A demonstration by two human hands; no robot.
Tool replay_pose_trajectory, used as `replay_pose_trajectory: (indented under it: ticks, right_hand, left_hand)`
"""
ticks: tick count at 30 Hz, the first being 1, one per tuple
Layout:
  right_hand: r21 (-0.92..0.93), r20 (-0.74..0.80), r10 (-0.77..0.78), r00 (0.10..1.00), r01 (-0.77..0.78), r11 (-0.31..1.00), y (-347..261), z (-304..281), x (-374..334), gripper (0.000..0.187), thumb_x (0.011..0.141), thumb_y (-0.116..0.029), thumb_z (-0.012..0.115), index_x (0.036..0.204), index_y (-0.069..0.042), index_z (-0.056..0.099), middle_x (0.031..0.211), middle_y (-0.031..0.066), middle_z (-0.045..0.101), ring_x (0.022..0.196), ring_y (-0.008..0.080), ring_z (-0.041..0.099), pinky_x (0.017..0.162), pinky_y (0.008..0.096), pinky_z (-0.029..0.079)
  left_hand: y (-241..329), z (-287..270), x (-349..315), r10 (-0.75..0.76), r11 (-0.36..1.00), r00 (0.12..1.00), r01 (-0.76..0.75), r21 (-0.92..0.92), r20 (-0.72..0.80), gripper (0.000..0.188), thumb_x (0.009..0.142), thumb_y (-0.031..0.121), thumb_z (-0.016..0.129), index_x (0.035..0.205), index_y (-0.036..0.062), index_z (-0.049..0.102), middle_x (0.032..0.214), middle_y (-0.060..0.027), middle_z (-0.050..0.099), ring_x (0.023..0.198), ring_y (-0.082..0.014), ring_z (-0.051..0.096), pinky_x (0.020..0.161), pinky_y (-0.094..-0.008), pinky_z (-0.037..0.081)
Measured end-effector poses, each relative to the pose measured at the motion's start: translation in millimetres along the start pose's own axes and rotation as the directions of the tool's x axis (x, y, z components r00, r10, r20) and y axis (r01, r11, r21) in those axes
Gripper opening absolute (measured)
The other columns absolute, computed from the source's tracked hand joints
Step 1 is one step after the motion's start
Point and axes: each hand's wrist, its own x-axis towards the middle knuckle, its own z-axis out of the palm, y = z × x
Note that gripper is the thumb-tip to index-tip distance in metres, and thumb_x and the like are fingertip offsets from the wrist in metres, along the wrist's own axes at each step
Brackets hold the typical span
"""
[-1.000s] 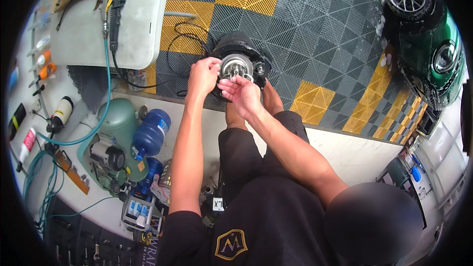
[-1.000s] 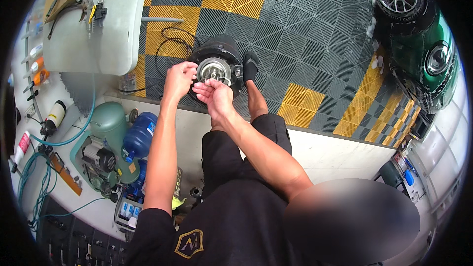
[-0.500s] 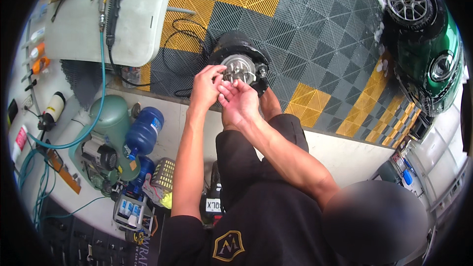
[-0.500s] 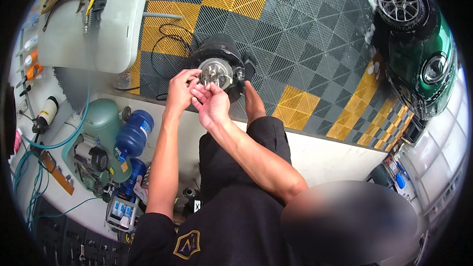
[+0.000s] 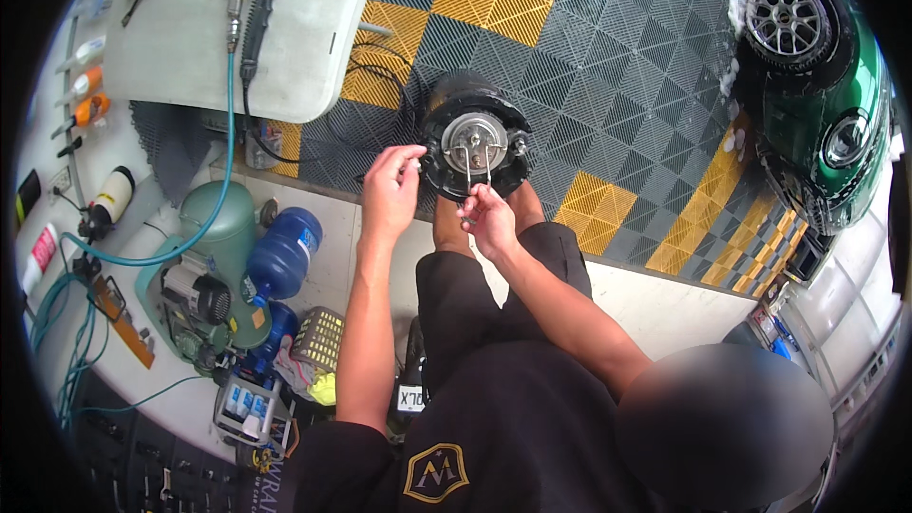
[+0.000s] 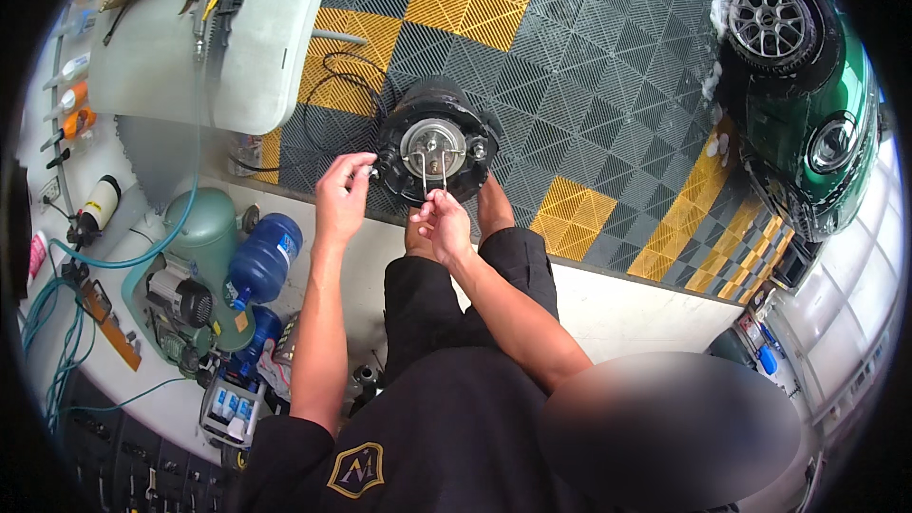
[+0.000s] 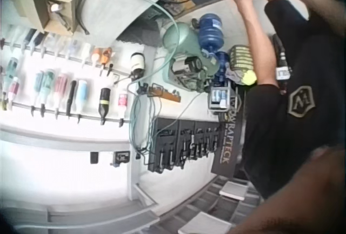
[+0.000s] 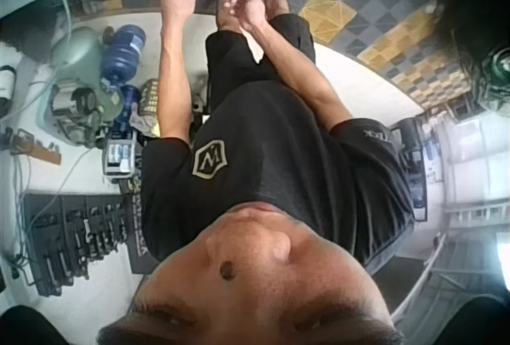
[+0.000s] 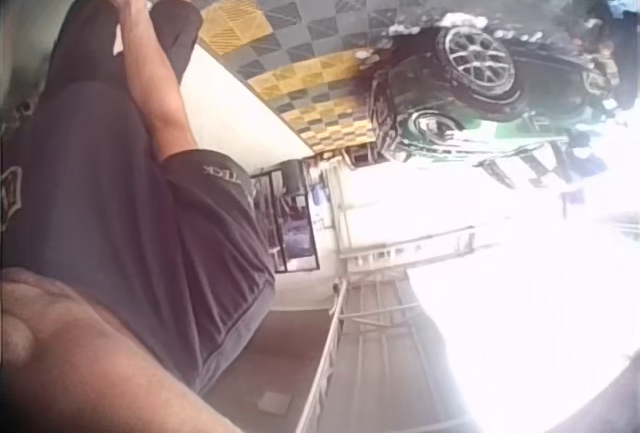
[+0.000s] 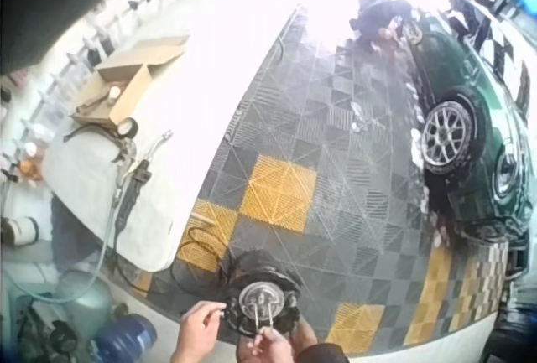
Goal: The person connects a pressure gauge and hose to a sprayer handle, removes the lid from a canister, and then attaches an air line to the canister to pressurize it while monitoring the gauge.
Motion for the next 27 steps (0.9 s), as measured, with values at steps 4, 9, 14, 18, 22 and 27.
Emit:
replay_pose_trajectory:
  ticks: [4, 9, 14, 18, 22, 27]
  right_hand:
    - [-0.074, -0.174, 0.014, 0.985, -0.028, 0.997, 3.1, 5.5, 7.2, 0.022, 0.109, -0.028, 0.041, 0.102, -0.015, 0.058, 0.073, -0.0037, 0.061, 0.067, 0.0124, 0.066, 0.053, 0.0265, 0.044]
    - [-0.288, -0.215, -0.123, 0.969, 0.057, 0.956, 3.2, 10.4, 8.6, 0.022, 0.108, -0.023, 0.049, 0.116, -0.008, 0.062, 0.070, 0.0021, 0.067, 0.053, 0.0132, 0.065, 0.041, 0.0247, 0.043]
    - [-0.654, -0.260, -0.258, 0.931, 0.026, 0.756, -6.9, 7.8, 9.5, 0.025, 0.102, -0.024, 0.062, 0.110, -0.003, 0.071, 0.064, 0.0057, 0.065, 0.045, 0.0169, 0.063, 0.047, 0.0319, 0.052]
    - [-0.997, 0.017, -0.471, 0.882, 0.052, 0.061, -30.2, 5.5, 13.4, 0.028, 0.096, -0.030, 0.066, 0.103, -0.004, 0.075, 0.077, 0.0158, 0.073, 0.067, 0.0306, 0.073, 0.066, 0.0428, 0.058]
    - [-0.971, 0.104, -0.370, 0.923, 0.013, -0.240, -53.5, 12.7, 24.8, 0.028, 0.092, -0.031, 0.067, 0.094, -0.004, 0.074, 0.085, 0.0210, 0.073, 0.085, 0.0392, 0.073, 0.077, 0.0507, 0.057]
    - [-0.947, 0.098, -0.239, 0.966, 0.016, -0.321, -75.0, 13.1, 15.5, 0.032, 0.090, -0.029, 0.069, 0.110, -0.004, 0.068, 0.092, 0.0225, 0.073, 0.091, 0.0411, 0.071, 0.083, 0.0516, 0.056]
  left_hand:
    - [9.3, 22.1, -8.3, 0.099, 0.949, 0.986, -0.133, 0.287, 0.132, 0.031, 0.086, 0.010, 0.070, 0.116, 0.0043, 0.069, 0.111, -0.0110, 0.069, 0.108, -0.0317, 0.062, 0.095, -0.0409, 0.049]
    - [7.7, 48.5, 9.2, 0.109, 0.716, 0.958, -0.260, 0.647, 0.264, 0.111, 0.061, 0.036, 0.093, 0.152, 0.0052, 0.036, 0.145, -0.0185, 0.044, 0.146, -0.0383, 0.030, 0.117, -0.0591, 0.027]
    - [-0.7, 55.8, 40.0, 0.017, 0.590, 0.930, -0.305, 0.748, 0.367, 0.106, 0.054, 0.046, 0.094, 0.142, 0.0068, 0.048, 0.137, -0.0151, 0.047, 0.142, -0.0358, 0.036, 0.116, -0.0553, 0.030]
    - [-1.6, 57.6, 31.7, 0.017, 0.659, 0.956, -0.230, 0.716, 0.292, 0.104, 0.052, 0.046, 0.095, 0.138, 0.0080, 0.050, 0.139, -0.0142, 0.042, 0.146, -0.0427, 0.025, 0.113, -0.0654, 0.031]
    - [-2.3, 68.3, 14.5, -0.022, 0.793, 0.976, -0.115, 0.598, 0.217, 0.099, 0.055, 0.036, 0.097, 0.138, 0.0089, 0.051, 0.144, -0.0159, 0.035, 0.146, -0.0482, 0.022, 0.113, -0.0648, 0.035]
    - [-9.6, 75.7, 8.7, -0.040, 0.843, 0.987, -0.052, 0.535, 0.158, 0.092, 0.052, 0.025, 0.098, 0.131, 0.0059, 0.054, 0.133, -0.0158, 0.041, 0.131, -0.0398, 0.038, 0.107, -0.0500, 0.046]
